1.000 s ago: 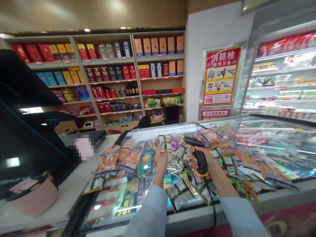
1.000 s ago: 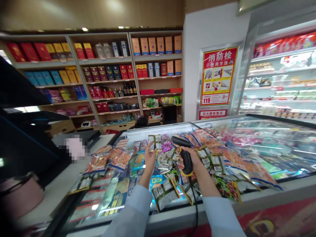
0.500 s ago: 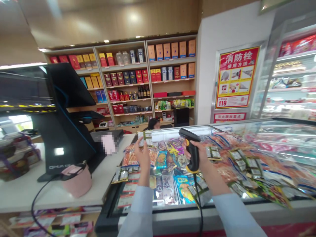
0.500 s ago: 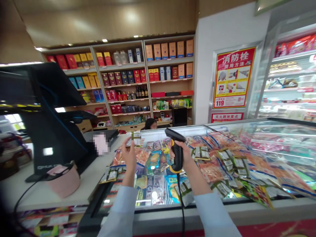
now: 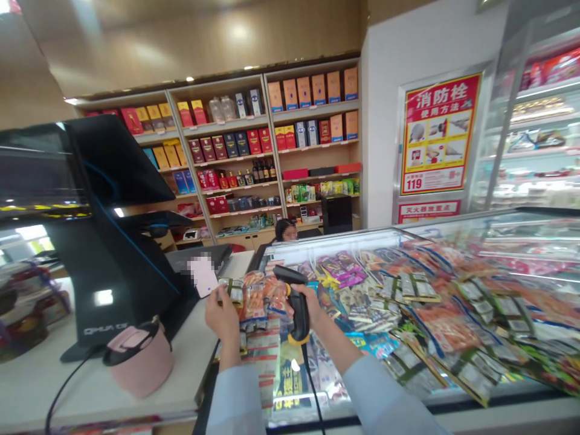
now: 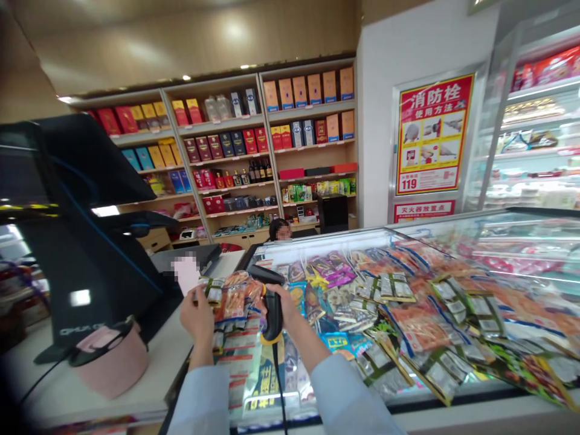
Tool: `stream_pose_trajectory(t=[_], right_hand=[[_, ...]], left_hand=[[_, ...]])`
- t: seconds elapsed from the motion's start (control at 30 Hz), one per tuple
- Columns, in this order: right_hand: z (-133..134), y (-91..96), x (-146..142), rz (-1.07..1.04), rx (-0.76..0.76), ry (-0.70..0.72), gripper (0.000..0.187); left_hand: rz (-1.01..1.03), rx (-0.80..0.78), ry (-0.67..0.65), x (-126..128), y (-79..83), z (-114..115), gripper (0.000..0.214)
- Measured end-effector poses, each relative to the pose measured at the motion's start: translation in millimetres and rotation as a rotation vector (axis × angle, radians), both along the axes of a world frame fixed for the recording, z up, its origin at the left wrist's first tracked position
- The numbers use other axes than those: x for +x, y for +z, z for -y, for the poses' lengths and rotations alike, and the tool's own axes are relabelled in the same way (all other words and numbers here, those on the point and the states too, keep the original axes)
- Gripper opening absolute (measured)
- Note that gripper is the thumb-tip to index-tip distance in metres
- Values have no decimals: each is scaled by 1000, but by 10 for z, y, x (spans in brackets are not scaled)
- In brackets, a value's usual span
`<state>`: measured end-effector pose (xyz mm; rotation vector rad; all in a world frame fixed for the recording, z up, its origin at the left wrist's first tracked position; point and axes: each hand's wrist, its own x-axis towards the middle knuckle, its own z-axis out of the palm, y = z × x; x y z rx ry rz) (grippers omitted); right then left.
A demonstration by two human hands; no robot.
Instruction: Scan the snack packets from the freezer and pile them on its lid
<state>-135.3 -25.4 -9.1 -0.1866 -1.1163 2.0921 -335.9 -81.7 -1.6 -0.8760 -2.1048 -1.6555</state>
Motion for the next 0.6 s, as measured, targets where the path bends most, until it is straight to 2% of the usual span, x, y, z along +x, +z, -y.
stream_pose_trajectory(t=[0.2,0.33,0.43,0.5,0.6], right_hand=[[-58,-265,-68,59,-144,-27,45],[-85,-375,-62,102,-196,-72,41],[-116,-444,-72,92,-204,-105,38],[-136,-486,-83,81,-204,-110,37],[-155,-530,-95,72,-210,-105,39]], left_hand=[[191,-274,68,-6,-63,4,48],[130,-344,39,-38,-103,-18,47],[216,-415,-12,-54,-111,-32,53],[283,-418,-29,-60,-110,-34,56],[301,-332,-15,-71,-112,-28,56]])
